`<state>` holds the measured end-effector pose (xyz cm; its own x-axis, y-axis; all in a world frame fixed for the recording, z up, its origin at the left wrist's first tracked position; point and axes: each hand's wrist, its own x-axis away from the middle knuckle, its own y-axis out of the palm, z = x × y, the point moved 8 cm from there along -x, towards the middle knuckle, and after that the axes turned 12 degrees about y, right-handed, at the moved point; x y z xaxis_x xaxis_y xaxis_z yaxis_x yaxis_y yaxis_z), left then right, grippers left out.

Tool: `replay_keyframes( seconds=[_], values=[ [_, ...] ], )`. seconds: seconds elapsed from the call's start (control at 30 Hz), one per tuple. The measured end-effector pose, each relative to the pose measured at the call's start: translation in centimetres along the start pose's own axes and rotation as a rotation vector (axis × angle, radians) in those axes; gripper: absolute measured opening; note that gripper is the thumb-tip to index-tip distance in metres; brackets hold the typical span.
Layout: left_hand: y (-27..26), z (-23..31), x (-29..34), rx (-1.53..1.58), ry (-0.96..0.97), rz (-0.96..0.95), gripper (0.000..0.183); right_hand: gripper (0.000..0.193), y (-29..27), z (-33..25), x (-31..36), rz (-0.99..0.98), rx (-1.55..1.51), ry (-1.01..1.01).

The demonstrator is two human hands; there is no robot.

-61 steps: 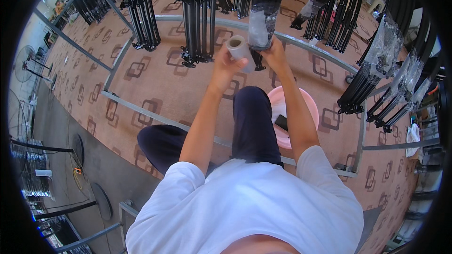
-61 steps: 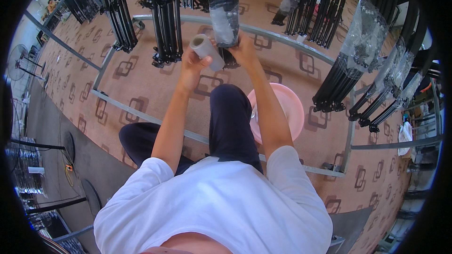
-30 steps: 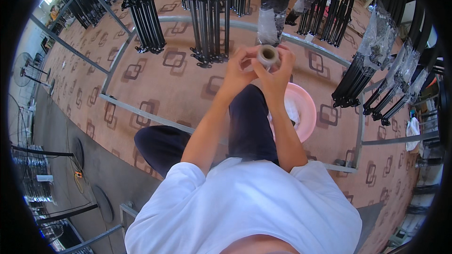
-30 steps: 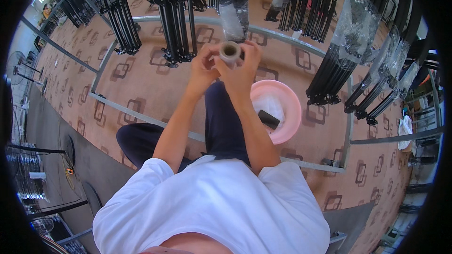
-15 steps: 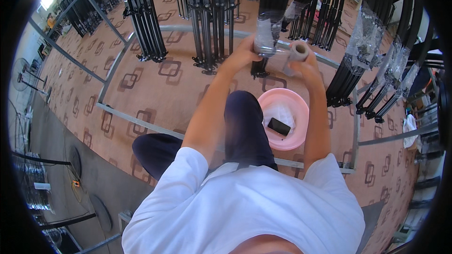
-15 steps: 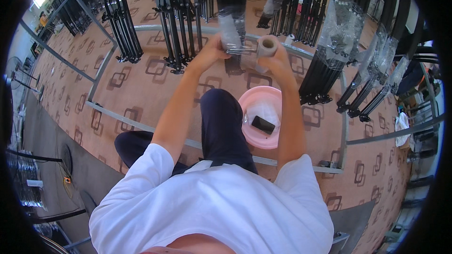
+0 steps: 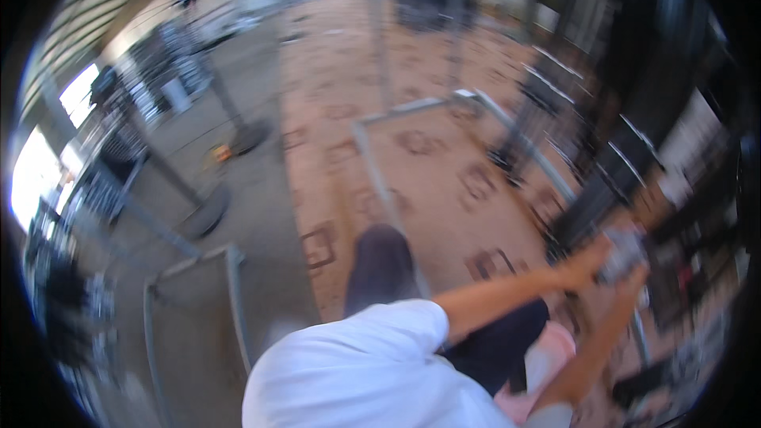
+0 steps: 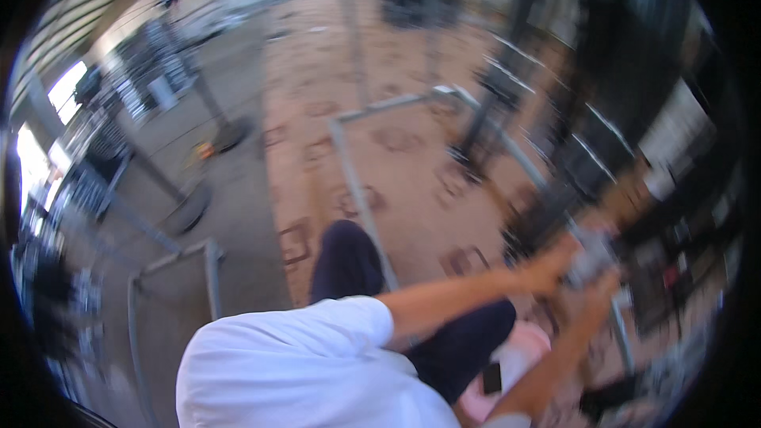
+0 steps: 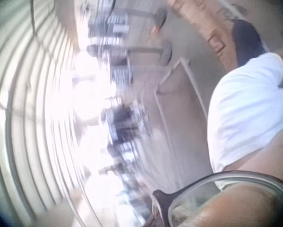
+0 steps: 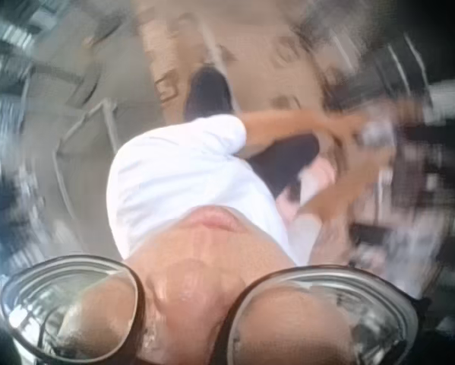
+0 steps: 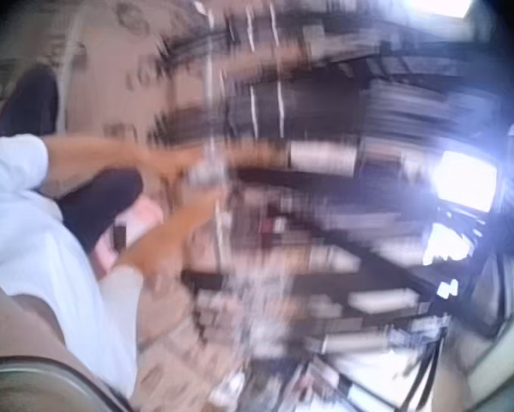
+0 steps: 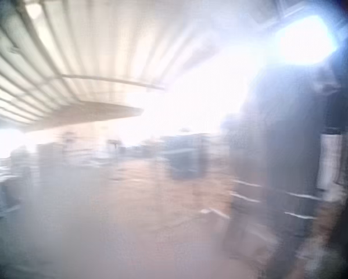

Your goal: The person wraps bundles of thin black metal rods in clear plastic film and applies white tape. The person removes a white pad from a pink bowl to wipe the components before bundling them and applying the wrap.

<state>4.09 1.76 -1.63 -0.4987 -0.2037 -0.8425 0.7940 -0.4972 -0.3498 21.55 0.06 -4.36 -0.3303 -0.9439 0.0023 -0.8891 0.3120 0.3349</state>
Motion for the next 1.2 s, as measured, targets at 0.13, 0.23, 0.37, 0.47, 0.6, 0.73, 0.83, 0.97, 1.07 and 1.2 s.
replay_keyframes(
  seconds=[0.13, 0.23, 0.37, 0.47, 0.6, 0.73, 0.83, 0.97, 1.07, 1.2],
  values=[
    [-0.4, 4.5, -3.5, 0.027, -0.035, 0.02, 0.045, 0.05, -6.0, 1.1, -1.3, -0.099, -0.221, 0.081],
    [-0.6, 2.6, -3.0, -0.138, -0.095, 0.178, 0.047, 0.053, -4.4, 2.3, -3.7, -0.085, -0.309, 0.192],
    [-3.7, 5.2, -2.7, -0.152, -0.087, 0.188, 0.052, 0.052, -6.1, 4.2, -2.6, 0.301, -0.431, 0.28],
    [-2.8, 2.1, -3.1, -0.049, -0.343, 0.065, 0.057, 0.05, -6.1, 3.0, -3.3, 0.263, -0.28, 0.228],
    [-2.8, 2.2, -4.2, -0.26, -0.18, 0.07, 0.064, 0.047, -7.5, 2.1, -3.9, 0.024, 0.027, 0.065],
    [-3.5, 1.4, -4.4, -0.251, -0.239, -0.015, 0.057, 0.044, -4.6, 0.4, -0.6, 0.25, -0.023, 0.136],
    [-2.2, -1.1, -4.0, 0.314, -0.453, -0.167, 0.061, 0.043, -4.0, -0.6, -0.1, 0.189, 0.362, -0.039],
    [-1.7, -1.4, -3.6, 0.434, -0.504, -0.04, 0.064, 0.044, -7.3, 1.5, -2.2, 0.172, -0.075, 0.17],
    [-2.3, -0.4, -4.4, 0.455, -0.368, 0.028, 0.062, 0.045, -12.1, 2.8, -4.8, 0.053, 0.18, -0.067],
    [-3.2, 2.0, -4.5, 0.509, -0.255, 0.004, 0.056, 0.047, -9.7, 1.6, -2.1, 0.063, 0.352, -0.284]
  ],
)
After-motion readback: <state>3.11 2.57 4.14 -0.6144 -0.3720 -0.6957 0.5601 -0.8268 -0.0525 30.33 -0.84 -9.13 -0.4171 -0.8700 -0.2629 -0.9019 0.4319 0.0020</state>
